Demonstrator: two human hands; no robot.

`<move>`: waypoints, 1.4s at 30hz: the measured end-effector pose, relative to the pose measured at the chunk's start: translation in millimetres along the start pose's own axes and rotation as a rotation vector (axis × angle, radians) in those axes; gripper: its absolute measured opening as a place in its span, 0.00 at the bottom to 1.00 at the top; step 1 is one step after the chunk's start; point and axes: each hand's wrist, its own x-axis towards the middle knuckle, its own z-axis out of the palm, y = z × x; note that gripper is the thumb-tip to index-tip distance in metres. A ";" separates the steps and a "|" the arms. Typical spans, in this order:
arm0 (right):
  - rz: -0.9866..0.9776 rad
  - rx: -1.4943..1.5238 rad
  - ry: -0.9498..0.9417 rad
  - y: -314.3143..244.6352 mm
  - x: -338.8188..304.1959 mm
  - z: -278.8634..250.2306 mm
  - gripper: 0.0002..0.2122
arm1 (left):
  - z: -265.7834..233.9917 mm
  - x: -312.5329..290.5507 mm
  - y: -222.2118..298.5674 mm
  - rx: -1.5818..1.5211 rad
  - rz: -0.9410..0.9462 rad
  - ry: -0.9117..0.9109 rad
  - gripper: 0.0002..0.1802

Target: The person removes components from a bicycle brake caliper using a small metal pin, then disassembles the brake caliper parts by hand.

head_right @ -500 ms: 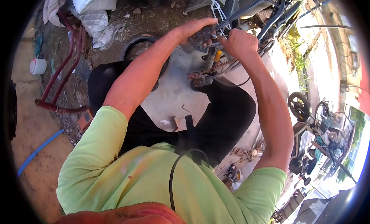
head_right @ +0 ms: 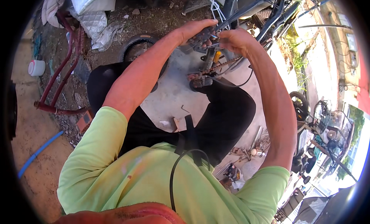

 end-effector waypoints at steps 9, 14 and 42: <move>-0.805 -0.596 0.642 -7.6 -46.9 56.4 0.13 | -3.6 1.6 -5.5 0.035 0.000 -0.006 0.28; -1.316 -0.847 0.753 14.9 -50.6 77.4 0.15 | 5.7 -2.5 -1.0 -0.002 0.087 0.028 0.28; -0.599 -0.774 0.664 39.3 -42.0 87.6 0.13 | 0.1 -7.9 2.1 0.051 -0.034 0.000 0.31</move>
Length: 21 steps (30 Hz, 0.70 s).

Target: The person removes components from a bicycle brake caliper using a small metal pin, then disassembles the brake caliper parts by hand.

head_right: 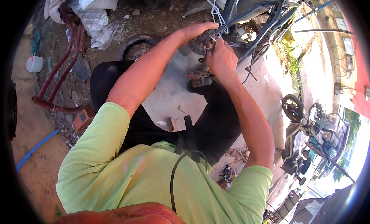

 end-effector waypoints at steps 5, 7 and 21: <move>-0.049 -0.205 -0.064 16.9 27.6 3.0 0.09 | -1.8 -2.8 0.9 0.016 0.032 0.008 0.32; 0.012 -0.229 -0.190 21.6 40.5 -1.7 0.09 | 0.5 -2.9 -0.1 0.016 0.024 0.023 0.31; 0.520 1.059 -0.448 50.8 71.5 -28.5 0.23 | -3.0 7.2 -5.0 0.002 0.005 0.011 0.30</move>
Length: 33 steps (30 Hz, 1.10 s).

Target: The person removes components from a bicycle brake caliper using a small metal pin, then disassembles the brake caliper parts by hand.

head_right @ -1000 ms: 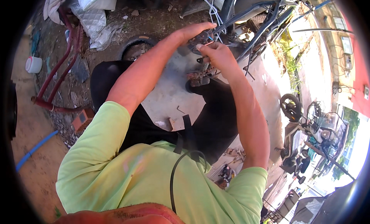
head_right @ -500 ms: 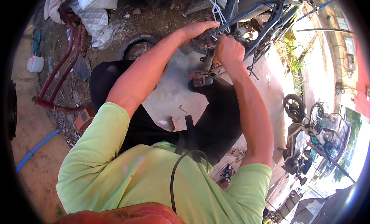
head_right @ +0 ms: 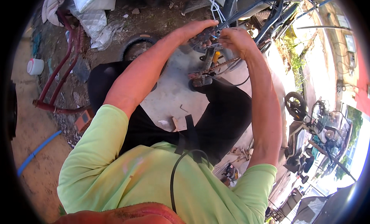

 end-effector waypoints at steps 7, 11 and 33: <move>-0.574 -0.713 0.436 -6.6 -31.4 37.4 0.26 | 2.7 -2.1 1.8 -0.007 0.015 0.016 0.27; -0.875 -0.807 0.519 3.5 -46.5 56.8 0.28 | 5.4 -3.9 3.5 0.017 0.080 -0.056 0.25; -0.549 -0.425 0.446 53.5 -71.2 82.4 0.18 | 8.1 -12.6 10.6 0.014 0.024 0.049 0.30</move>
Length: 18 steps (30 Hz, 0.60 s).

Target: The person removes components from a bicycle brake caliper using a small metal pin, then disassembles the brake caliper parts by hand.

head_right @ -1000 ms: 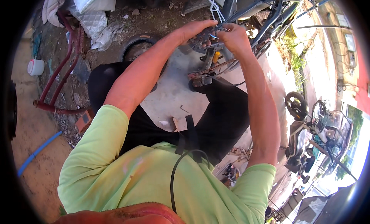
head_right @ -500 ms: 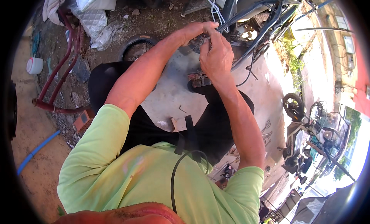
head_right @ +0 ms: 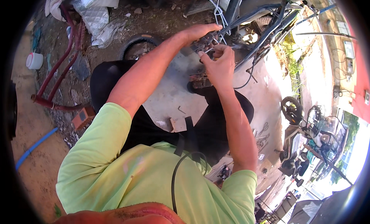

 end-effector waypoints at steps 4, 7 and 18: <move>0.302 0.062 -0.356 1.5 20.4 -8.9 0.20 | -6.9 7.6 -7.6 0.010 0.003 -0.010 0.31; 0.220 -0.243 -0.505 16.9 38.8 -9.6 0.17 | -4.2 2.6 -1.9 0.010 -0.027 -0.050 0.31; -0.022 -0.916 -0.383 41.3 107.3 -29.8 0.14 | -6.7 16.1 -12.3 0.032 0.019 -0.028 0.29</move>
